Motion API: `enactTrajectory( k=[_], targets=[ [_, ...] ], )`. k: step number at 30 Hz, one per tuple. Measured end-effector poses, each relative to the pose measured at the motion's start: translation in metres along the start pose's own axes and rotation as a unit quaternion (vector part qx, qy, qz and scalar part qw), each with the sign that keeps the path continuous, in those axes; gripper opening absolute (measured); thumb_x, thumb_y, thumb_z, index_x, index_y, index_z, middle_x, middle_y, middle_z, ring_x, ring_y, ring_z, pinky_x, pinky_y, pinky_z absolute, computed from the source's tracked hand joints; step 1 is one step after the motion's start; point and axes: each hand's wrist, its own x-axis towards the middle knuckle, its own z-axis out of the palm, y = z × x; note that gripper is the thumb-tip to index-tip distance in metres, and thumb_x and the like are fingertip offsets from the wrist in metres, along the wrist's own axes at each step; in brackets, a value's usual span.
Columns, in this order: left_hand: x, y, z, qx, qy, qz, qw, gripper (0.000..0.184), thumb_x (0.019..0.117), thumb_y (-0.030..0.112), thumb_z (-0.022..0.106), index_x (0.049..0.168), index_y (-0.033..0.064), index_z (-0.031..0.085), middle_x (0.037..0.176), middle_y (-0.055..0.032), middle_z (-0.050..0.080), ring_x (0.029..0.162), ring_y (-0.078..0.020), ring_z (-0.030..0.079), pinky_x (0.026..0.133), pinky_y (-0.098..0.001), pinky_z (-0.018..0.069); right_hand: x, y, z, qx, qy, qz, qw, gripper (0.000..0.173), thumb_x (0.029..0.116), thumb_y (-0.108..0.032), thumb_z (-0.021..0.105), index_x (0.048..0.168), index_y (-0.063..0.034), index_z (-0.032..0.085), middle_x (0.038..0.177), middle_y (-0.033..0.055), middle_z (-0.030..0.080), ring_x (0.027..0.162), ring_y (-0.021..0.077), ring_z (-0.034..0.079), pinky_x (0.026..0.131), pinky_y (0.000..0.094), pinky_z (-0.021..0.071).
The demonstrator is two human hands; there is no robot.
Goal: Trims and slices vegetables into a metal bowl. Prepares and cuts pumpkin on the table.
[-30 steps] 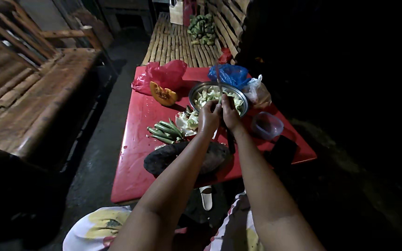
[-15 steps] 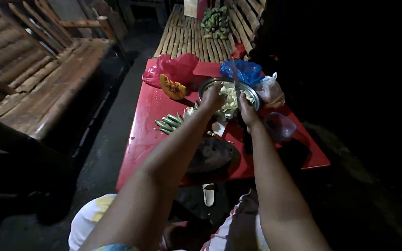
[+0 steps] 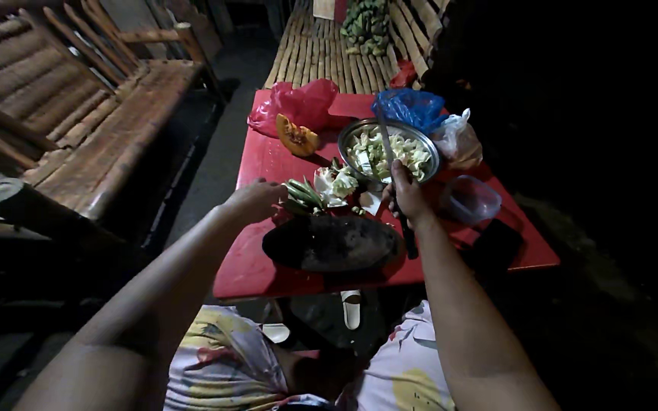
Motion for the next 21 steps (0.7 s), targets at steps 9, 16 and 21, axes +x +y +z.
enactTrajectory(
  k=[9,16,21],
  targets=[
    [0.009,-0.004,0.021,0.017,0.093,0.028,0.995,0.032,0.0915,0.007,0.075,0.123,0.0086,0.071,0.132,-0.0190,0.062,0.126,-0.0463,0.054,0.096,-0.0672,0.0480,-0.016,-0.001,0.021,-0.018,-0.033,-0.001,0.999,0.054,0.1096,-0.056,0.028,0.139,-0.0182,0.052,0.074,0.0010,0.061,0.046,0.0083,0.046,0.041,0.0231,0.0390],
    [0.009,-0.007,0.014,0.075,0.054,0.043,0.995,0.025,0.0950,0.005,0.069,0.119,0.0094,0.067,0.120,-0.0129,0.068,0.119,-0.0417,0.060,0.093,-0.0603,0.0517,-0.018,0.001,0.026,0.025,-0.063,-0.001,0.998,0.055,0.1092,-0.058,0.029,0.142,-0.0206,0.053,0.072,0.0010,0.062,0.044,0.0082,0.044,0.039,0.0219,0.0358],
    [-0.005,-0.005,0.004,-0.071,0.202,0.043,0.976,0.017,0.1001,0.008,0.064,0.115,0.0032,0.069,0.114,-0.0196,0.069,0.112,-0.0417,0.065,0.093,-0.0632,0.0530,-0.024,0.002,0.032,0.071,-0.071,0.018,0.995,0.063,0.1064,-0.066,0.022,0.144,-0.0245,0.052,0.068,0.0006,0.063,0.039,0.0059,0.044,0.035,0.0190,0.0350]
  ],
)
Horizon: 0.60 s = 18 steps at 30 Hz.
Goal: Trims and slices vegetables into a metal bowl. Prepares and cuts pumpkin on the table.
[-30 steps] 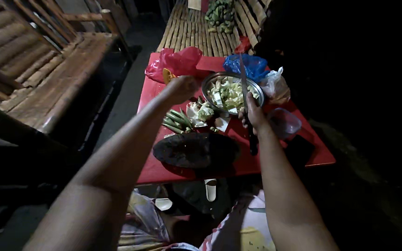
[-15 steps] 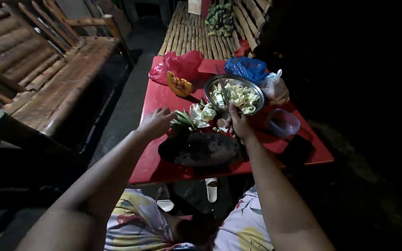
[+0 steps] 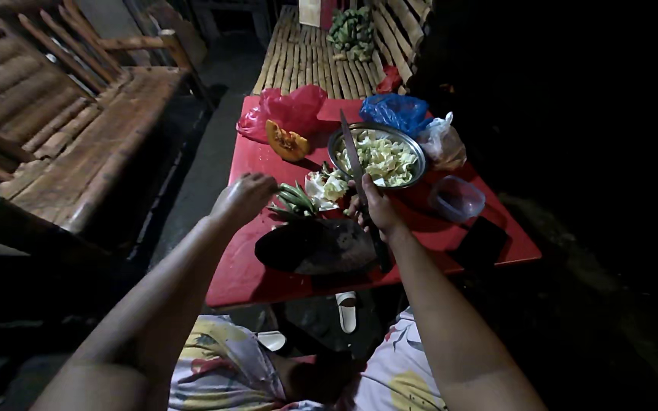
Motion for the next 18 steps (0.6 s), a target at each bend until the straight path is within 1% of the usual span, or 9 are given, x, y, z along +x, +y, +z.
enactTrajectory(
  k=[2,5,9,10,11,12,14,16,18],
  targets=[
    [0.002,0.022,-0.005,-0.180,0.098,-0.078,0.976,0.024,0.0984,0.010,0.067,0.118,-0.0034,0.061,0.111,-0.0175,0.069,0.103,-0.0293,0.070,0.092,-0.0509,0.0572,-0.001,0.001,0.005,0.021,-0.012,0.002,1.000,0.066,0.1047,-0.069,0.021,0.143,-0.0259,0.052,0.069,0.0017,0.065,0.040,0.0067,0.047,0.035,0.0194,0.0369],
    [0.008,0.063,0.003,-0.460,0.170,-0.152,0.858,0.030,0.0940,0.007,0.072,0.116,0.0017,0.052,0.101,-0.0065,0.066,0.084,-0.0125,0.068,0.079,-0.0330,0.0606,-0.005,-0.001,0.017,0.046,-0.045,-0.004,0.998,0.067,0.1037,-0.070,0.018,0.144,-0.0289,0.052,0.071,0.0011,0.064,0.042,0.0066,0.048,0.037,0.0192,0.0381],
    [0.010,0.100,0.024,-0.600,0.169,-0.155,0.766,0.024,0.0941,0.002,0.070,0.109,0.0067,0.052,0.097,-0.0037,0.069,0.085,-0.0133,0.070,0.079,-0.0326,0.0614,-0.009,0.000,0.031,0.053,-0.033,-0.041,0.997,0.060,0.1036,-0.070,0.026,0.119,-0.0207,0.056,0.064,0.0005,0.053,0.040,0.0073,0.044,0.035,0.0212,0.0390],
    [0.011,0.105,0.030,-0.617,0.173,-0.154,0.752,0.023,0.0940,0.002,0.070,0.107,0.0077,0.052,0.097,-0.0034,0.070,0.085,-0.0138,0.071,0.078,-0.0327,0.0617,-0.009,0.002,0.032,0.051,-0.019,-0.064,0.996,0.058,0.1031,-0.071,0.029,0.125,-0.0249,0.057,0.064,0.0003,0.052,0.041,0.0071,0.044,0.035,0.0218,0.0394],
    [0.011,0.110,0.034,-0.630,0.178,-0.151,0.740,0.022,0.0940,0.001,0.070,0.106,0.0084,0.052,0.097,-0.0032,0.071,0.086,-0.0139,0.072,0.078,-0.0326,0.0618,-0.008,0.005,0.032,0.040,-0.003,-0.088,0.995,0.058,0.1025,-0.071,0.030,0.133,-0.0301,0.057,0.071,-0.0001,0.056,0.046,0.0067,0.047,0.040,0.0226,0.0421],
    [0.011,0.115,0.037,-0.640,0.185,-0.150,0.731,0.022,0.0938,0.000,0.069,0.105,0.0083,0.053,0.097,-0.0034,0.071,0.086,-0.0141,0.071,0.078,-0.0324,0.0616,-0.008,0.007,0.030,0.023,0.005,-0.101,0.995,0.060,0.1024,-0.072,0.030,0.140,-0.0325,0.055,0.088,0.0010,0.063,0.060,0.0080,0.054,0.050,0.0257,0.0474],
    [0.013,0.122,0.041,-0.649,0.199,-0.150,0.719,0.022,0.0936,0.000,0.069,0.104,0.0083,0.052,0.095,-0.0034,0.070,0.086,-0.0141,0.071,0.079,-0.0331,0.0616,-0.007,0.008,0.028,0.008,0.007,-0.095,0.995,0.068,0.1009,-0.075,0.027,0.144,-0.0282,0.053,0.115,0.0061,0.065,0.084,0.0144,0.061,0.067,0.0351,0.0532],
    [0.014,0.127,0.043,-0.654,0.215,-0.147,0.711,0.023,0.0926,-0.002,0.069,0.103,0.0085,0.052,0.093,-0.0027,0.069,0.084,-0.0139,0.071,0.079,-0.0335,0.0616,-0.006,0.007,0.026,-0.001,0.011,-0.081,0.997,0.071,0.0998,-0.077,0.025,0.140,-0.0267,0.055,0.108,0.0065,0.064,0.080,0.0151,0.060,0.064,0.0349,0.0523],
    [0.013,0.133,0.044,-0.655,0.222,-0.144,0.708,0.023,0.0927,-0.004,0.069,0.104,0.0077,0.052,0.093,-0.0031,0.068,0.084,-0.0141,0.070,0.080,-0.0341,0.0616,-0.002,0.006,0.029,0.004,0.016,-0.092,0.996,0.066,0.1029,-0.072,0.021,0.127,-0.0218,0.058,0.070,0.0029,0.057,0.050,0.0112,0.049,0.043,0.0270,0.0425]
  ],
)
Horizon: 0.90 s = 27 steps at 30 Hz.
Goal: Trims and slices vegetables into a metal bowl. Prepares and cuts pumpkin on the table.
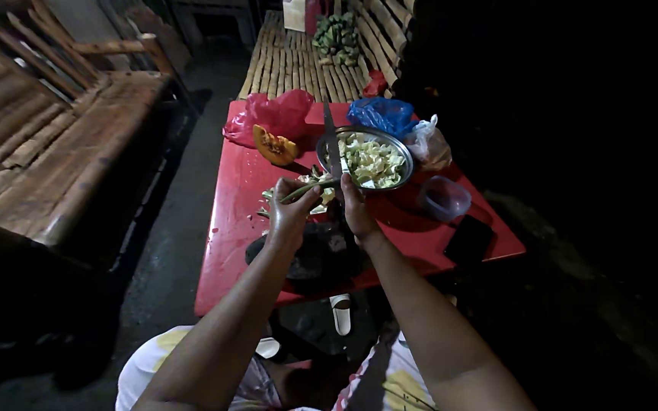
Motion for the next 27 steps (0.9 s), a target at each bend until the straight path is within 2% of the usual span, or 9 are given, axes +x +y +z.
enactTrajectory(
  k=[2,5,9,13,17,21,24,26,27],
  targets=[
    [-0.004,-0.003,0.001,-0.002,-0.008,0.018,1.000,0.023,0.0921,-0.004,0.069,0.102,0.0076,0.052,0.092,-0.0027,0.069,0.081,-0.0128,0.070,0.078,-0.0320,0.0616,0.003,-0.002,0.000,0.002,-0.017,-0.001,1.000,0.067,0.1043,-0.069,0.017,0.120,-0.0163,0.056,0.057,0.0020,0.049,0.040,0.0107,0.042,0.036,0.0248,0.0361],
    [-0.010,-0.009,0.000,-0.008,-0.027,0.035,0.999,0.023,0.0908,-0.004,0.070,0.102,0.0075,0.053,0.093,-0.0026,0.070,0.081,-0.0130,0.070,0.078,-0.0320,0.0616,0.009,-0.007,0.000,-0.033,0.000,-0.006,0.999,0.070,0.1044,-0.069,0.018,0.120,-0.0136,0.058,0.061,0.0026,0.049,0.044,0.0116,0.045,0.040,0.0273,0.0410],
    [-0.013,-0.013,-0.007,-0.034,-0.020,0.024,0.999,0.023,0.0911,-0.002,0.071,0.103,0.0081,0.054,0.096,-0.0051,0.071,0.084,-0.0159,0.071,0.079,-0.0346,0.0616,0.018,-0.008,0.001,-0.055,0.000,0.038,0.998,0.079,0.0996,-0.076,0.016,0.101,-0.0103,0.059,0.064,0.0031,0.054,0.050,0.0121,0.048,0.046,0.0291,0.0429],
    [-0.012,-0.007,-0.016,-0.038,0.042,-0.038,0.998,0.013,0.0991,0.005,0.065,0.110,0.0081,0.058,0.094,-0.0037,0.071,0.083,-0.0131,0.070,0.078,-0.0309,0.0610,0.030,-0.018,0.003,-0.113,-0.042,0.145,0.982,0.070,0.1065,-0.066,0.024,0.141,-0.0114,0.052,0.091,0.0089,0.066,0.055,0.0142,0.053,0.050,0.0313,0.0471],
    [-0.005,-0.007,-0.021,-0.058,0.106,-0.079,0.990,0.016,0.1034,0.011,0.060,0.119,0.0086,0.058,0.087,-0.0009,0.063,0.070,-0.0087,0.062,0.067,-0.0245,0.0562,0.034,-0.022,0.008,-0.108,-0.071,0.164,0.978,0.065,0.1062,-0.065,0.025,0.141,-0.0201,0.057,0.082,0.0103,0.060,0.050,0.0158,0.053,0.045,0.0304,0.0483],
    [0.002,-0.005,-0.022,-0.044,0.059,-0.072,0.995,0.026,0.1081,0.017,0.050,0.129,0.0058,0.059,0.105,-0.0031,0.065,0.084,-0.0110,0.065,0.078,-0.0292,0.0578,0.026,-0.026,0.002,-0.094,-0.082,0.100,0.987,0.059,0.1096,-0.058,0.025,0.141,-0.0209,0.058,0.107,0.0059,0.065,0.050,0.0098,0.049,0.044,0.0256,0.0439],
    [0.013,-0.004,-0.017,0.007,0.029,-0.035,0.999,0.029,0.1072,0.014,0.051,0.133,0.0030,0.057,0.117,-0.0077,0.067,0.097,-0.0143,0.068,0.086,-0.0334,0.0580,0.021,-0.025,-0.005,-0.119,-0.057,0.040,0.991,0.054,0.1105,-0.054,0.030,0.145,-0.0208,0.055,0.098,0.0076,0.064,0.050,0.0119,0.048,0.043,0.0279,0.0434],
    [0.020,-0.004,-0.009,0.041,0.025,-0.001,0.999,0.028,0.1038,0.010,0.058,0.129,-0.0004,0.056,0.112,-0.0098,0.066,0.097,-0.0158,0.069,0.087,-0.0347,0.0596,0.023,-0.018,-0.012,-0.156,-0.038,-0.043,0.986,0.050,0.1117,-0.045,0.037,0.153,-0.0187,0.047,0.110,0.0086,0.066,0.069,0.0136,0.059,0.058,0.0326,0.0516],
    [0.023,-0.003,-0.003,0.057,0.021,0.011,0.998,0.027,0.1025,0.009,0.060,0.127,-0.0012,0.055,0.110,-0.0101,0.067,0.095,-0.0159,0.070,0.086,-0.0352,0.0603,0.026,-0.013,-0.017,-0.167,-0.041,-0.088,0.981,0.050,0.1114,-0.039,0.041,0.156,-0.0164,0.044,0.127,0.0113,0.066,0.093,0.0182,0.066,0.078,0.0396,0.0563]
  ],
)
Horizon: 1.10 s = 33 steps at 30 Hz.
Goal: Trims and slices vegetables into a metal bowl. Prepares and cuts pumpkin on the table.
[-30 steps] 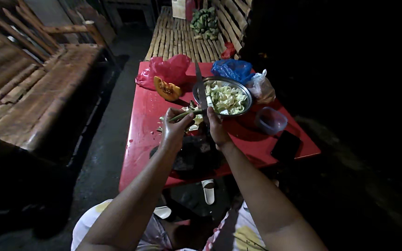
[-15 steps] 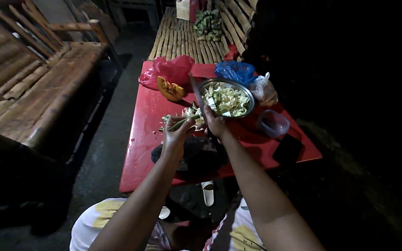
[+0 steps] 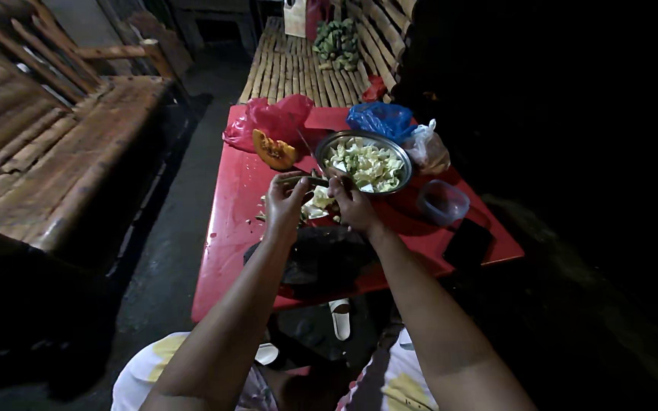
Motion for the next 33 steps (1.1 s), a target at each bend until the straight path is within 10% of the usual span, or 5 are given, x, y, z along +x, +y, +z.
enactTrajectory(
  k=[2,13,20,23,33],
  targets=[
    [0.007,0.004,0.010,0.032,-0.023,0.015,0.999,0.029,0.1011,0.009,0.063,0.126,-0.0020,0.051,0.110,-0.0117,0.066,0.095,-0.0175,0.070,0.085,-0.0365,0.0614,0.003,0.009,-0.006,-0.017,0.002,-0.044,0.999,0.050,0.1107,-0.037,0.043,0.156,-0.0161,0.044,0.134,0.0157,0.063,0.105,0.0242,0.067,0.089,0.0470,0.0555],
    [0.044,0.011,0.063,0.126,-0.125,0.063,0.982,0.030,0.1013,0.014,0.065,0.126,-0.0018,0.058,0.111,-0.0144,0.069,0.092,-0.0182,0.072,0.084,-0.0380,0.0629,-0.001,0.001,-0.054,0.034,0.050,0.001,0.998,0.047,0.1124,-0.042,0.033,0.144,-0.0137,0.052,0.104,0.0065,0.065,0.059,0.0106,0.051,0.051,0.0277,0.0444],
    [0.068,0.011,0.087,0.157,-0.183,0.070,0.968,0.029,0.1015,0.013,0.064,0.124,-0.0037,0.058,0.108,-0.0136,0.069,0.090,-0.0163,0.072,0.084,-0.0358,0.0617,0.017,0.003,-0.075,0.029,0.086,0.038,0.995,0.053,0.1113,-0.051,0.027,0.129,-0.0112,0.058,0.097,0.0067,0.060,0.058,0.0126,0.049,0.050,0.0299,0.0439],
    [0.076,0.010,0.096,0.189,-0.205,0.081,0.957,0.032,0.1014,0.015,0.066,0.127,-0.0031,0.058,0.110,-0.0146,0.070,0.092,-0.0177,0.073,0.086,-0.0375,0.0621,0.029,0.006,-0.080,0.044,0.106,0.020,0.993,0.055,0.1119,-0.049,0.026,0.133,-0.0086,0.057,0.106,0.0094,0.062,0.086,0.0165,0.059,0.076,0.0371,0.0509],
    [0.080,0.002,0.105,0.166,-0.250,0.030,0.954,0.032,0.1011,0.008,0.064,0.129,-0.0054,0.055,0.112,-0.0147,0.067,0.092,-0.0164,0.071,0.085,-0.0349,0.0612,0.055,0.022,-0.087,0.079,0.113,0.131,0.982,0.075,0.1071,-0.064,0.017,0.134,-0.0083,0.059,0.100,0.0117,0.062,0.075,0.0198,0.056,0.066,0.0393,0.0498]
  ],
)
